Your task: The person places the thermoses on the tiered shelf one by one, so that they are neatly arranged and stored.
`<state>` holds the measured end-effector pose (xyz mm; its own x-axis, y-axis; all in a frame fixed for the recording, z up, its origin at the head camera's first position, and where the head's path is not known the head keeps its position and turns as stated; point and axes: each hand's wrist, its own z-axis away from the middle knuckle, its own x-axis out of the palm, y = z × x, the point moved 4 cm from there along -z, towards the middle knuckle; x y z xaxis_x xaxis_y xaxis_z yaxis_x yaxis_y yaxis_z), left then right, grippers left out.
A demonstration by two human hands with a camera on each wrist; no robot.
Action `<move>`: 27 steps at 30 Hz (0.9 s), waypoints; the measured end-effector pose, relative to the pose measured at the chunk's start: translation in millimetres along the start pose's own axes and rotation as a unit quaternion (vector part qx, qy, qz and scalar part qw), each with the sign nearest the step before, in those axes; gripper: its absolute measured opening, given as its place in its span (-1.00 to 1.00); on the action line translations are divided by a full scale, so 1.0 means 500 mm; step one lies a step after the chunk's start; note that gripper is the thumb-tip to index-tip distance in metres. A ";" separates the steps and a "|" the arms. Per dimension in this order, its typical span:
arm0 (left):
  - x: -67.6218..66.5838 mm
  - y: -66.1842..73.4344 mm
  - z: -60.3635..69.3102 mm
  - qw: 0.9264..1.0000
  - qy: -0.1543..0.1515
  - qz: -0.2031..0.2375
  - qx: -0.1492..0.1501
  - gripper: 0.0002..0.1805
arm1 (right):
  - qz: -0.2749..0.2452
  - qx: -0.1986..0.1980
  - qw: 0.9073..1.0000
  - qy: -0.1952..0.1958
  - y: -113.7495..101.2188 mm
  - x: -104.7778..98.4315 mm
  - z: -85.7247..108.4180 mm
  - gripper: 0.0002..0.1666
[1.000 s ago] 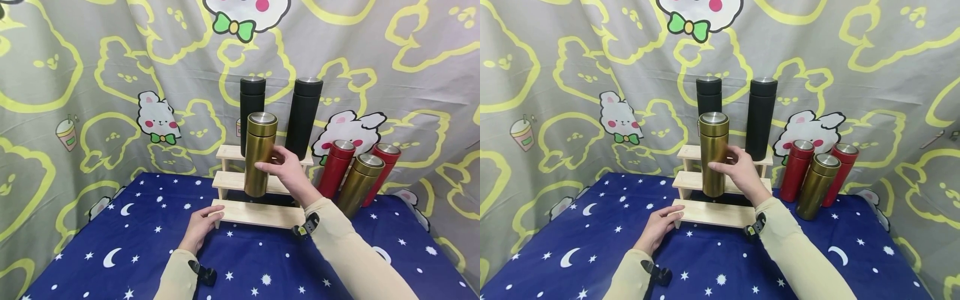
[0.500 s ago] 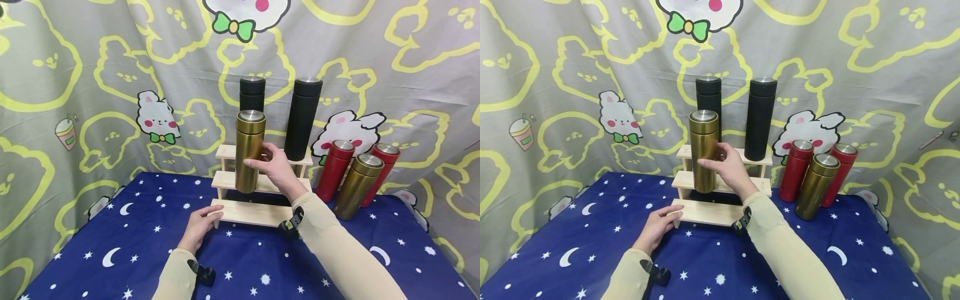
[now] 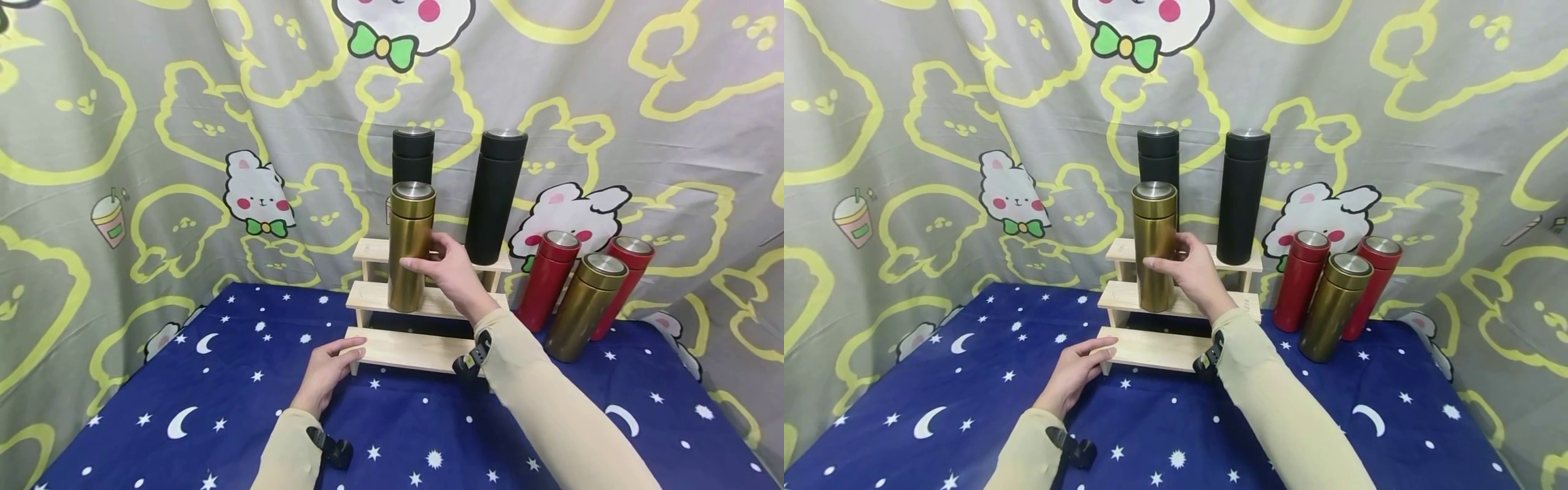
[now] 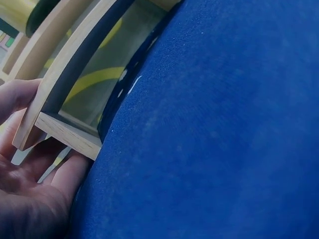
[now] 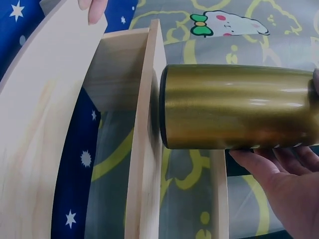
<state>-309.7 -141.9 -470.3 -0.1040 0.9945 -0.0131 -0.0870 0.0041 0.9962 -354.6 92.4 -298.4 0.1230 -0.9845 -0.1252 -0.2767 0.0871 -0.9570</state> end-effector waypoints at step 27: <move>0.000 -0.006 -0.004 1.000 -0.002 -0.008 0.000 -0.69 | 0.024 0.021 0.999 -0.022 0.019 -0.003 -0.014 -0.09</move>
<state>-311.6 -142.1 -473.3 -0.0996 0.9946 -0.0293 -0.0882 0.0205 0.9959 -363.9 93.6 -305.7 0.1520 -0.9717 -0.1811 -0.2437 0.1407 -0.9596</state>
